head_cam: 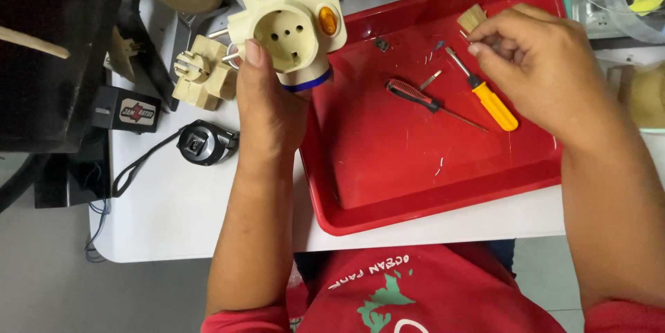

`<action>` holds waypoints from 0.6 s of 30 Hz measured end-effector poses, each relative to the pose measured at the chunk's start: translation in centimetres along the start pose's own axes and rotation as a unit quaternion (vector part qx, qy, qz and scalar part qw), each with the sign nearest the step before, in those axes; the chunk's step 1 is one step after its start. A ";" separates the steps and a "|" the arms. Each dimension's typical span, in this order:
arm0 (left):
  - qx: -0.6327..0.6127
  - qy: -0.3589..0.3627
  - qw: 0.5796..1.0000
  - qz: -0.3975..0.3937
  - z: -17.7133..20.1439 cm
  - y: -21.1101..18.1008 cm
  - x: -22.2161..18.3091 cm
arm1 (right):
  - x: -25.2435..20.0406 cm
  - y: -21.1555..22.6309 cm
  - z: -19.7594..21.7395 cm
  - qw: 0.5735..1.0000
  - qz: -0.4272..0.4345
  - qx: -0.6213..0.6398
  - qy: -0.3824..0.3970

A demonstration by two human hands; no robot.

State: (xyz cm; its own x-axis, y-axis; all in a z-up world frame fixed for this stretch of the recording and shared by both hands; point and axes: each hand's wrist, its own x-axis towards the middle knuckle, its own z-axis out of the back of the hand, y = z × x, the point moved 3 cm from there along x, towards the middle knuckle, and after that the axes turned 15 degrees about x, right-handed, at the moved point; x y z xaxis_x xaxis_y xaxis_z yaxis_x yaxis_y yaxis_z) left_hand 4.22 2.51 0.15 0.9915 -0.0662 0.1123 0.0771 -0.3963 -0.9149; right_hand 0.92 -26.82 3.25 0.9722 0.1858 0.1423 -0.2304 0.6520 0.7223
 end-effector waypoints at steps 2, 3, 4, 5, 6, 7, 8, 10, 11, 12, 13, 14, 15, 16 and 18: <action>-0.022 -0.006 1.000 0.007 0.5 0.6 0.0 | -0.5 -0.2 0.2 1.000 -0.013 0.006 0.001; -0.045 -0.013 0.999 0.012 0.7 0.9 0.1 | -0.7 -0.4 0.3 1.000 -0.024 0.010 0.001; -0.045 -0.012 0.999 0.012 0.7 0.7 0.1 | -0.9 -0.3 0.4 1.000 -0.025 0.010 0.001; -0.044 -0.006 0.999 0.008 0.6 0.5 0.1 | -1.2 -0.3 0.5 0.999 -0.040 0.005 0.001; -0.042 0.001 0.999 0.003 0.6 0.3 0.0 | -1.6 -0.3 0.6 0.998 -0.055 0.000 0.002; -0.043 0.001 0.999 0.006 0.5 0.0 0.0 | -1.8 -0.1 0.5 0.998 -0.058 0.000 0.002; -0.036 0.006 0.999 -0.004 0.4 -0.4 0.0 | -2.1 0.0 0.2 0.998 -0.057 -0.009 0.029; -0.029 0.012 0.999 -0.010 0.3 -0.7 0.0 | -2.9 0.1 -0.2 0.997 -0.060 -0.019 0.054; -0.047 0.018 0.998 -0.035 0.4 -1.0 -0.1 | -3.3 0.1 -0.5 0.993 -0.071 -0.028 0.093; -0.066 0.024 0.996 -0.059 0.5 -1.3 -0.1 | -3.7 0.1 -0.9 0.987 -0.083 -0.037 0.131; -0.066 0.022 0.996 -0.059 0.4 -1.7 -0.1 | -4.0 -0.2 -1.1 0.987 -0.082 -0.037 0.132; -0.076 0.000 0.996 -0.042 0.5 -1.9 -0.1 | -4.3 -0.4 -1.3 0.987 -0.079 -0.044 0.134; -0.087 -0.022 0.996 -0.025 0.5 -2.2 0.0 | -4.6 -0.7 -1.4 0.987 -0.075 -0.053 0.135; -0.087 -0.022 0.996 -0.026 0.6 -2.2 0.0 | -4.4 -0.4 -1.5 0.987 -0.074 -0.053 0.135; -0.099 -0.012 0.993 -0.060 0.8 -2.6 -0.2 | -4.0 0.1 -1.8 0.986 -0.064 -0.062 0.143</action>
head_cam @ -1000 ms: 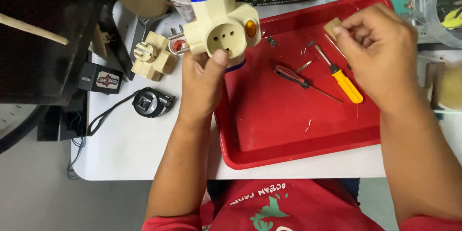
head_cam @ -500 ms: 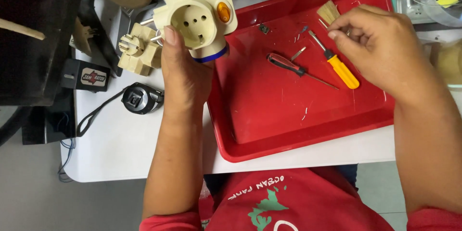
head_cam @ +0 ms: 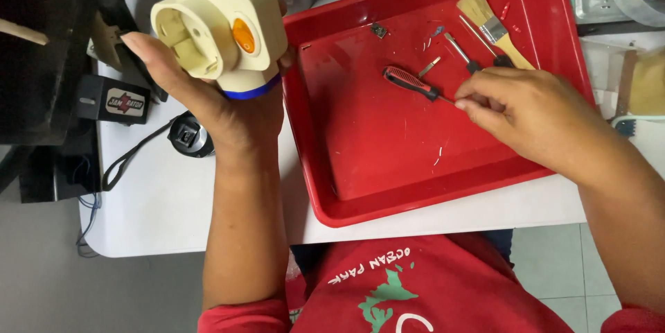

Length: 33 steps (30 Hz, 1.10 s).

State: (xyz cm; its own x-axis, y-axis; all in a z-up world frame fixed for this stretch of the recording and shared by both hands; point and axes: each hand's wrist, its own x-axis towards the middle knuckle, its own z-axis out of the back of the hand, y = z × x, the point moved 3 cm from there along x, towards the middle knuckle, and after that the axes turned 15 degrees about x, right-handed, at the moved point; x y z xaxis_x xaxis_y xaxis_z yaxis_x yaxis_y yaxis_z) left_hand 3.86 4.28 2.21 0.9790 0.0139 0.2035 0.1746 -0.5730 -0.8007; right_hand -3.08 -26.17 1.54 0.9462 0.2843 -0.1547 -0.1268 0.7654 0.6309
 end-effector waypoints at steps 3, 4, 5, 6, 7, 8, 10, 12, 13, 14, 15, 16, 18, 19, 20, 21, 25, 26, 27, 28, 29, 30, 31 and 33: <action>0.000 -0.007 1.000 0.012 0.1 -0.2 0.2 | 2.0 2.1 -0.8 0.992 0.120 0.007 -0.046; 0.000 -0.008 1.000 0.011 0.4 0.0 0.2 | 3.4 2.9 -1.7 0.992 0.121 0.008 -0.046; -0.009 0.003 1.000 -0.002 0.5 0.2 0.3 | 4.6 3.9 -2.4 0.985 0.161 -0.005 -0.065; -0.019 0.013 1.000 -0.014 0.7 0.4 0.4 | 5.8 5.0 -3.2 0.976 0.202 -0.018 -0.085; -0.019 0.013 1.000 -0.015 0.6 0.5 0.4 | 7.4 5.4 -4.3 0.975 0.202 -0.018 -0.085; -0.014 0.038 0.999 -0.018 0.5 0.5 0.4 | 8.8 6.1 -5.3 0.961 0.251 -0.062 -0.102; -0.011 0.064 0.998 -0.023 0.2 0.6 0.5 | 11.7 6.7 -7.5 0.940 0.301 -0.106 -0.120; -0.035 0.019 0.999 -0.031 0.3 0.8 0.5 | 14.8 6.5 -9.8 0.938 0.301 -0.128 -0.112; -0.035 0.019 0.999 -0.034 0.3 0.9 0.6 | 15.6 6.5 -10.5 0.937 0.304 -0.129 -0.112; -0.026 0.020 0.999 -0.028 0.3 1.0 0.8 | 16.4 6.5 -11.2 0.935 0.296 -0.149 -0.125; -0.017 0.020 0.999 -0.023 0.4 1.2 0.8 | 17.2 6.5 -12.0 0.932 0.290 -0.168 -0.136; -0.016 0.018 0.999 -0.026 0.3 1.2 0.8 | 17.3 6.6 -12.2 0.931 0.293 -0.168 -0.136; -0.036 0.031 0.998 -0.029 0.0 1.3 0.5 | 17.4 6.6 -12.7 0.939 0.276 -0.165 -0.123; -0.036 0.031 0.998 -0.030 0.0 1.5 0.5 | 17.6 6.4 -12.9 0.939 0.277 -0.166 -0.123; -0.037 0.036 0.998 -0.046 0.0 1.7 0.5 | 17.7 6.1 -13.1 0.946 0.271 -0.132 -0.118; -0.038 0.041 0.997 -0.061 -0.1 1.9 0.3 | 17.6 5.8 -13.3 0.953 0.264 -0.096 -0.113; 0.013 0.039 0.997 -0.059 -0.9 1.5 0.1 | 16.2 6.3 -12.2 0.950 0.269 -0.071 -0.141; 0.136 0.021 0.989 -0.046 -1.2 1.1 0.0 | 15.5 6.1 -11.6 0.964 0.230 -0.087 -0.101; 0.258 -0.002 0.966 -0.029 -1.3 0.7 -0.3 | 14.6 5.9 -11.2 0.975 0.191 -0.101 -0.057; 0.259 -0.004 0.965 -0.031 -0.8 1.2 -0.2 | 13.6 6.3 -10.4 0.974 0.194 -0.101 -0.056; 0.303 -0.019 0.952 -0.035 -0.3 1.7 -0.1 | 12.5 6.4 -9.4 0.980 0.167 -0.087 -0.056; 0.347 -0.035 0.936 -0.039 0.1 2.2 -0.1 | 11.4 6.5 -8.4 0.986 0.140 -0.072 -0.057; 0.347 -0.034 0.936 -0.041 0.1 2.5 -0.1 | 10.5 6.8 -7.3 0.986 0.141 -0.073 -0.059; 0.271 0.000 0.962 -0.036 0.0 3.3 -0.1 | 8.5 7.3 -4.8 0.982 0.136 0.076 -0.103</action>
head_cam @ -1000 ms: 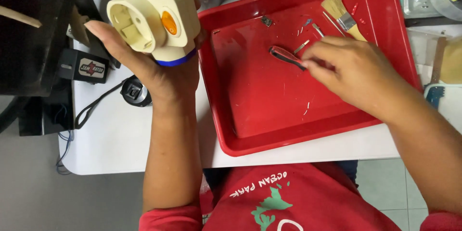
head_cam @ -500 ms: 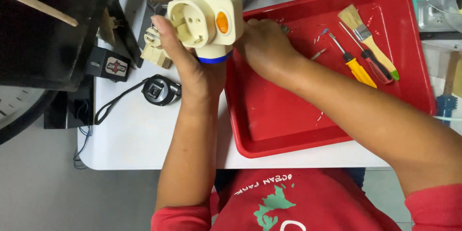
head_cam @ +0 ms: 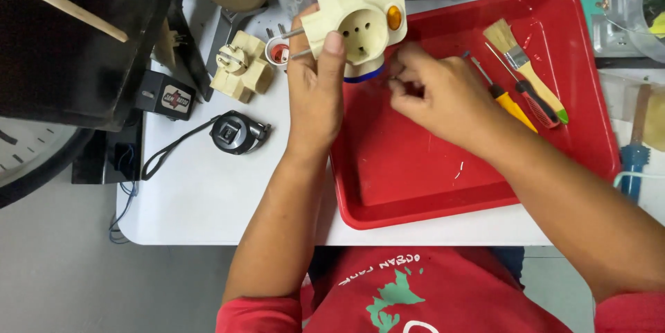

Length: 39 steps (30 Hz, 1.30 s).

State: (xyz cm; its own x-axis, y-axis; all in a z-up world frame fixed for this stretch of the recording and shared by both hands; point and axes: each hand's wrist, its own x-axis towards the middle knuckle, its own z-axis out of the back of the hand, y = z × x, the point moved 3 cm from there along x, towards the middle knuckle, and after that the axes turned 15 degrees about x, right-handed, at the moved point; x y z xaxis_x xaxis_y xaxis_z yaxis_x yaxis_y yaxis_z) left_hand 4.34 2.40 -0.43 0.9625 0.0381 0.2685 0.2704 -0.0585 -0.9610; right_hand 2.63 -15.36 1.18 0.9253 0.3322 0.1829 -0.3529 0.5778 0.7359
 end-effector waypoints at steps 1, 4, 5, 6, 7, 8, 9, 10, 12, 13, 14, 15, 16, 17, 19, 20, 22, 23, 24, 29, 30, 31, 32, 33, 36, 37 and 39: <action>0.000 -0.001 1.000 -0.002 -0.2 -0.2 0.0 | -0.5 0.3 0.9 1.000 0.002 0.000 -0.001; -0.019 0.027 0.999 0.022 -0.9 -0.6 -0.1 | -1.5 0.7 3.2 0.997 -0.023 0.073 -0.024; 0.001 0.035 0.999 0.024 -1.0 -0.7 -0.1 | -1.6 1.1 4.0 0.997 0.019 0.068 -0.045; 0.022 0.044 0.998 0.024 -1.1 -0.9 0.0 | -1.7 1.4 4.7 0.994 0.062 0.062 -0.067; 0.023 0.043 0.999 0.021 -1.2 -0.6 0.0 | -1.8 1.7 4.9 0.994 0.066 0.063 -0.067; 0.009 0.054 0.997 0.052 -1.3 0.0 0.0 | -2.0 1.9 5.2 0.984 0.053 0.145 -0.093; -0.006 0.065 0.994 0.084 -1.4 0.6 0.0 | -2.1 2.0 5.5 0.966 0.039 0.227 -0.116; -0.004 0.063 0.995 0.082 -1.6 0.9 0.1 | -2.3 2.1 5.6 0.966 0.042 0.228 -0.115; -0.174 0.102 0.966 0.160 -2.1 1.8 0.0 | -2.6 2.0 6.0 0.960 0.033 0.234 -0.151; -0.174 0.100 0.967 0.159 -2.1 2.1 0.2 | -2.8 2.2 6.1 0.960 0.035 0.235 -0.149; -0.186 0.115 0.960 0.172 -2.1 2.5 0.2 | -3.1 2.4 6.2 0.963 0.046 0.221 -0.148; -0.198 0.131 0.954 0.185 -2.2 2.9 0.3 | -3.4 2.6 6.2 0.966 0.057 0.208 -0.146; -0.199 0.132 0.953 0.186 -2.3 2.6 0.2 | -3.6 2.6 6.1 0.966 0.055 0.206 -0.146; -0.198 0.143 0.950 0.196 -2.5 2.4 0.0 | -3.8 2.7 6.0 0.964 0.065 0.208 -0.150; -0.195 0.153 0.947 0.203 -2.5 2.3 0.0 | -3.8 2.7 5.8 0.962 0.079 0.210 -0.153; -0.197 0.156 0.945 0.210 -2.6 2.6 -0.2 | -3.9 2.5 5.6 0.961 0.069 0.223 -0.148; -0.199 0.159 0.942 0.217 -2.8 2.9 -0.4 | -3.9 2.4 5.3 0.959 0.058 0.236 -0.143; -0.196 0.160 0.942 0.218 -2.9 3.0 -0.4 | -3.9 2.4 5.2 0.958 0.044 0.245 -0.143; -0.194 0.163 0.943 0.218 -3.0 3.0 -0.3 | -3.7 2.4 5.2 0.956 0.032 0.252 -0.143; -0.176 0.160 0.945 0.225 -3.3 3.2 -0.5 | -3.6 2.3 5.1 0.955 0.030 0.250 -0.156; -0.169 0.163 0.945 0.229 -3.3 3.2 -0.5 | -3.6 2.2 5.1 0.956 0.032 0.241 -0.162; -0.169 0.163 0.945 0.230 -3.3 3.1 -0.5 | -3.6 2.1 5.2 0.956 0.031 0.241 -0.162; -0.168 0.166 0.944 0.229 -3.3 3.1 -0.5 | -3.6 2.1 5.2 0.955 0.032 0.244 -0.167; -0.168 0.168 0.944 0.228 -3.3 3.1 -0.6 | -3.6 2.0 5.2 0.954 0.033 0.246 -0.171; -0.173 0.177 0.942 0.227 -3.4 2.8 -0.6 | -3.6 2.0 5.2 0.954 0.029 0.246 -0.170; -0.174 0.177 0.941 0.229 -3.5 2.8 -0.8 | -3.6 2.0 5.2 0.954 0.026 0.246 -0.170; -0.179 0.189 0.942 0.210 -3.6 2.8 -0.8 | -3.6 2.1 5.1 0.952 0.031 0.253 -0.168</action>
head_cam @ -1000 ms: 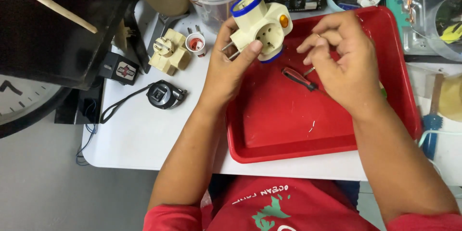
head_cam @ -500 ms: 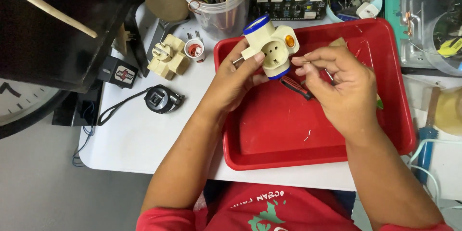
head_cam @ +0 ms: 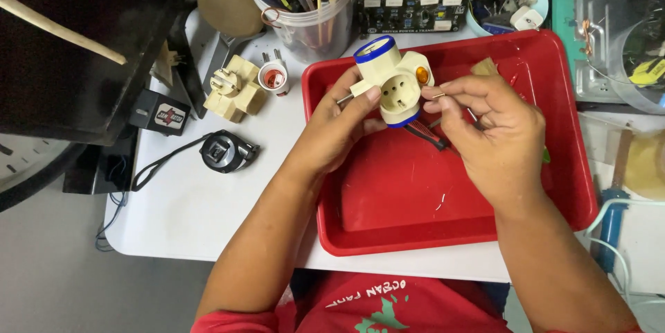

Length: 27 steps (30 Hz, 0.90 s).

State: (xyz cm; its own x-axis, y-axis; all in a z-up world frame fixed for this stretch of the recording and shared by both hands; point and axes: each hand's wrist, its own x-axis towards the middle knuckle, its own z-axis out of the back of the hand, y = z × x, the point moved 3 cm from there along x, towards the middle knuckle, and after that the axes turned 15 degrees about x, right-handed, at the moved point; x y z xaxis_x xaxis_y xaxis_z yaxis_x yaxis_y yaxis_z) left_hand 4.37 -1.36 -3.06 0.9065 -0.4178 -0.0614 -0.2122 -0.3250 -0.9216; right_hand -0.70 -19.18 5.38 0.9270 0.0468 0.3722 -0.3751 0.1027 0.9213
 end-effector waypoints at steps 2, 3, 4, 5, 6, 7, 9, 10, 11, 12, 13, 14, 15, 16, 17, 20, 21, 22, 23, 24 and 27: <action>0.001 -0.003 1.000 0.002 0.0 -0.1 0.0 | -0.1 0.1 0.0 1.000 0.014 -0.015 0.002; 0.004 -0.006 1.000 0.005 -0.1 -0.1 -0.1 | -0.2 0.3 -0.1 0.999 0.027 -0.030 0.005; 0.002 -0.007 1.000 0.006 -0.2 -0.2 -0.2 | -0.3 0.0 0.1 0.999 0.025 -0.031 0.005; 0.011 -0.008 1.000 0.006 -0.4 -0.4 -0.2 | -0.4 0.0 0.2 0.995 0.061 -0.079 0.006; 0.020 -0.010 1.000 0.006 -0.5 -0.7 -0.3 | -0.6 0.0 0.3 0.987 0.097 -0.127 0.008; 0.020 -0.011 1.000 0.004 -0.6 -0.8 -0.4 | -0.3 0.3 0.1 0.987 0.098 -0.127 0.009; 0.049 -0.016 0.998 0.020 -0.8 -1.1 -0.5 | -0.1 1.2 -0.5 0.967 0.174 -0.177 0.052; 0.049 -0.016 0.998 0.019 -0.8 -1.1 -0.5 | -0.1 1.0 -0.5 0.967 0.175 -0.177 0.052; 0.077 -0.019 0.997 0.016 -0.9 -1.1 -0.5 | -0.2 0.8 -0.6 0.963 0.179 -0.196 0.053; 0.104 -0.021 0.994 0.012 -0.9 -1.1 -0.5 | -0.3 0.5 -0.7 0.958 0.183 -0.215 0.055; 0.104 -0.021 0.994 0.012 -0.9 -1.1 -0.6 | -0.4 0.3 -0.6 0.958 0.183 -0.215 0.055; 0.119 -0.016 0.993 0.009 -1.0 -1.2 -0.7 | -0.4 0.1 -0.6 0.955 0.185 -0.223 0.055; 0.134 -0.010 0.991 0.005 -1.1 -1.3 -0.8 | -0.5 -0.1 -0.6 0.953 0.189 -0.232 0.054; 0.135 -0.009 0.991 0.005 -1.1 -1.4 -0.9 | -0.5 -0.2 -0.7 0.953 0.189 -0.232 0.053; 0.154 -0.003 0.988 -0.018 -1.2 -1.5 -0.9 | -0.4 -0.2 -0.7 0.953 0.187 -0.231 0.053; 0.186 0.006 0.982 -0.041 -1.6 -2.0 -1.1 | -0.5 -0.3 -0.7 0.951 0.181 -0.245 0.052; 0.198 0.009 0.979 -0.040 -1.8 -2.2 -1.2 | -0.5 -0.4 -0.7 0.948 0.177 -0.258 0.052; 0.198 0.009 0.979 -0.040 -1.8 -2.3 -1.2 | -0.5 -0.4 -0.8 0.948 0.177 -0.258 0.052; 0.203 0.009 0.978 -0.040 -1.9 -2.3 -1.2 | -0.5 -0.4 -0.7 0.947 0.172 -0.267 0.052; 0.209 0.010 0.977 -0.040 -1.9 -2.4 -1.3 | -0.5 -0.5 -0.7 0.945 0.167 -0.275 0.051; 0.228 0.013 0.972 -0.051 -2.0 -2.4 -1.3 | -0.6 -0.9 -0.7 0.939 0.166 -0.297 0.054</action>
State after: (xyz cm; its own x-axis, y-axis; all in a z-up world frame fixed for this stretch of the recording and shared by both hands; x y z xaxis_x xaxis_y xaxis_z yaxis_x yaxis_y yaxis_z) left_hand 3.01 -1.73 -0.05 0.9037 -0.4258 0.0441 0.0677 0.0406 -0.9969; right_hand -0.92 -18.65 4.27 0.7653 0.2717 0.5836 -0.6090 0.5993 0.5195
